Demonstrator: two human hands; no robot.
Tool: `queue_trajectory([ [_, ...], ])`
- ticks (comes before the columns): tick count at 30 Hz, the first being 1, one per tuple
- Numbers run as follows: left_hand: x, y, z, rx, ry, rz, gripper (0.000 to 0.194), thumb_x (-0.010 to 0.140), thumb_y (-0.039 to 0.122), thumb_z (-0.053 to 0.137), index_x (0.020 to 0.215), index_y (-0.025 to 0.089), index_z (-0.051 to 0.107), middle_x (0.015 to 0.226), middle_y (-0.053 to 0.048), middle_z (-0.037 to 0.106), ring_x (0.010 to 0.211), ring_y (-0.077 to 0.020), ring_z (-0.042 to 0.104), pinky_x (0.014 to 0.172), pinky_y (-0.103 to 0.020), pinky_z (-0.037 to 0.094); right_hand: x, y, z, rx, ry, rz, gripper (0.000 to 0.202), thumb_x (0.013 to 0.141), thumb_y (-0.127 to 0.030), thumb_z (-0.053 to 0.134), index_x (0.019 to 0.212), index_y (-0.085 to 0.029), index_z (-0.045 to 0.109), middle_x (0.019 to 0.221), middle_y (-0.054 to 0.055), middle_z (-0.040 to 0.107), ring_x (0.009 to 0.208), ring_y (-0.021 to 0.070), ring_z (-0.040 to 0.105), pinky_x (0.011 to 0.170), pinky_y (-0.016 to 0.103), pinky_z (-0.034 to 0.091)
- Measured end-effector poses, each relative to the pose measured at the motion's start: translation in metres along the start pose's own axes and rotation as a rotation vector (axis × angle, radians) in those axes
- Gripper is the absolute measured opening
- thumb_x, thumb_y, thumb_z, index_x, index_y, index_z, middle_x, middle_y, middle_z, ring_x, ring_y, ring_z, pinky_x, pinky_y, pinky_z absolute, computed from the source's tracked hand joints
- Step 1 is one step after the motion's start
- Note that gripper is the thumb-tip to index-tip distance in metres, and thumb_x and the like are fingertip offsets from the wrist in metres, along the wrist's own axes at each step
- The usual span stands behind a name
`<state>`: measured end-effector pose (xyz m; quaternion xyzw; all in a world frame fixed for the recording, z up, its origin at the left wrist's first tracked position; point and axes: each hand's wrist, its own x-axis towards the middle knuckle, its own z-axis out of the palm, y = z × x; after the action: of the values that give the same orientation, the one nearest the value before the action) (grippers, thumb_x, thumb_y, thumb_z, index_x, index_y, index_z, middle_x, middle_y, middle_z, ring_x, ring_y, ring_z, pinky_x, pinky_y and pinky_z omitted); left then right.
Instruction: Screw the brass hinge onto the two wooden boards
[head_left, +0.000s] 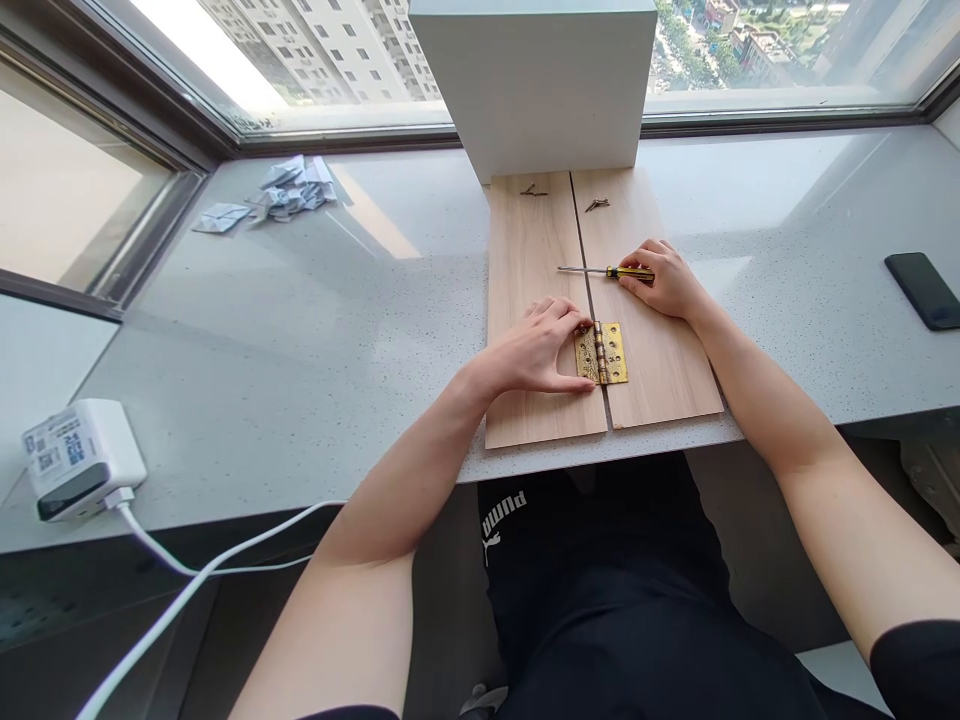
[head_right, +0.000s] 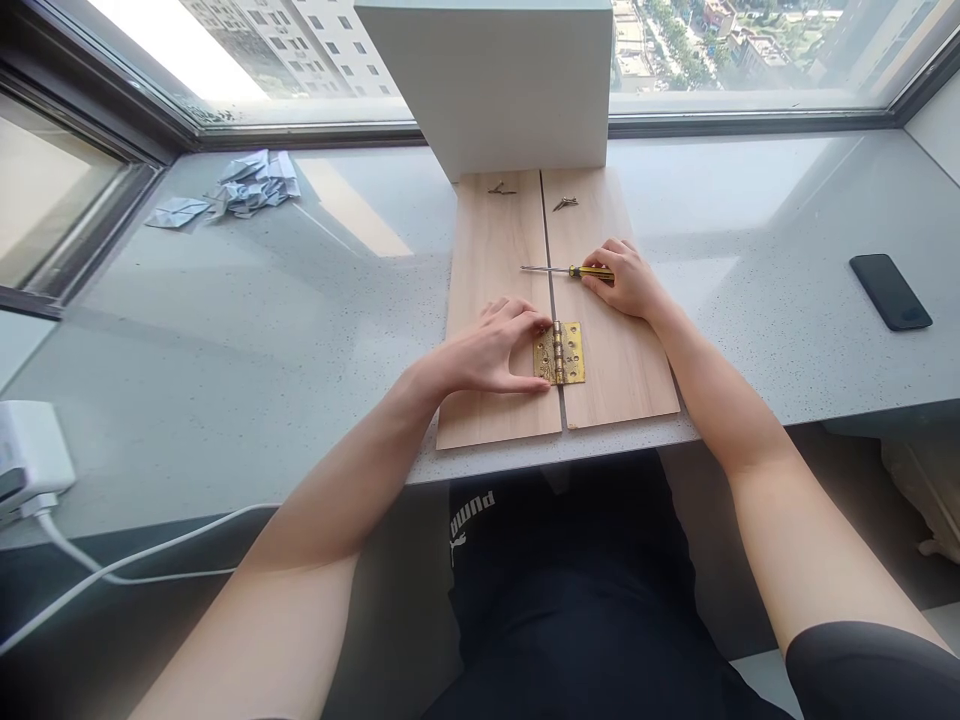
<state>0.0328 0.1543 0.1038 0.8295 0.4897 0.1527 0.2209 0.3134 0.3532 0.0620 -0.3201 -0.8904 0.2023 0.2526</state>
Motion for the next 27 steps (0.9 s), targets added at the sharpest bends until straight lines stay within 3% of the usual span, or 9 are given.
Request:
queue_trajectory([
  [6,-0.0001,0.0026,-0.001,0.012,-0.01,-0.017,0.096,0.091,0.076,0.098,0.158,0.012,0.073,0.153,-0.024,0.07,0.147,-0.0498,0.065,0.136,-0.064,0.049,-0.0004,0.0003,0.0004,0.006,0.003,-0.008,0.03,0.112,-0.051,0.074,0.125,-0.027,0.087,0.132,0.018,0.08,0.132,0.0436,0.068,0.125,0.072,0.057],
  [13,0.0002,0.004,-0.0007,0.022,-0.013,-0.03,0.099,0.092,0.083,0.096,0.159,0.015,0.071,0.158,-0.023,0.069,0.149,-0.0504,0.064,0.139,-0.067,0.047,-0.0009,0.0006,0.0002,0.006,0.011,-0.015,0.028,0.111,-0.048,0.075,0.124,-0.028,0.087,0.131,0.017,0.08,0.131,0.0435,0.068,0.121,0.07,0.059],
  [27,-0.0004,0.0015,-0.0002,0.027,0.007,0.001,0.091,0.094,0.077,0.098,0.156,0.015,0.073,0.152,-0.022,0.072,0.145,-0.0492,0.066,0.135,-0.067,0.051,-0.0009,0.0018,0.0004,0.009,0.014,-0.022,0.027,0.111,-0.047,0.077,0.124,-0.027,0.088,0.13,0.017,0.08,0.131,0.0437,0.068,0.122,0.071,0.058],
])
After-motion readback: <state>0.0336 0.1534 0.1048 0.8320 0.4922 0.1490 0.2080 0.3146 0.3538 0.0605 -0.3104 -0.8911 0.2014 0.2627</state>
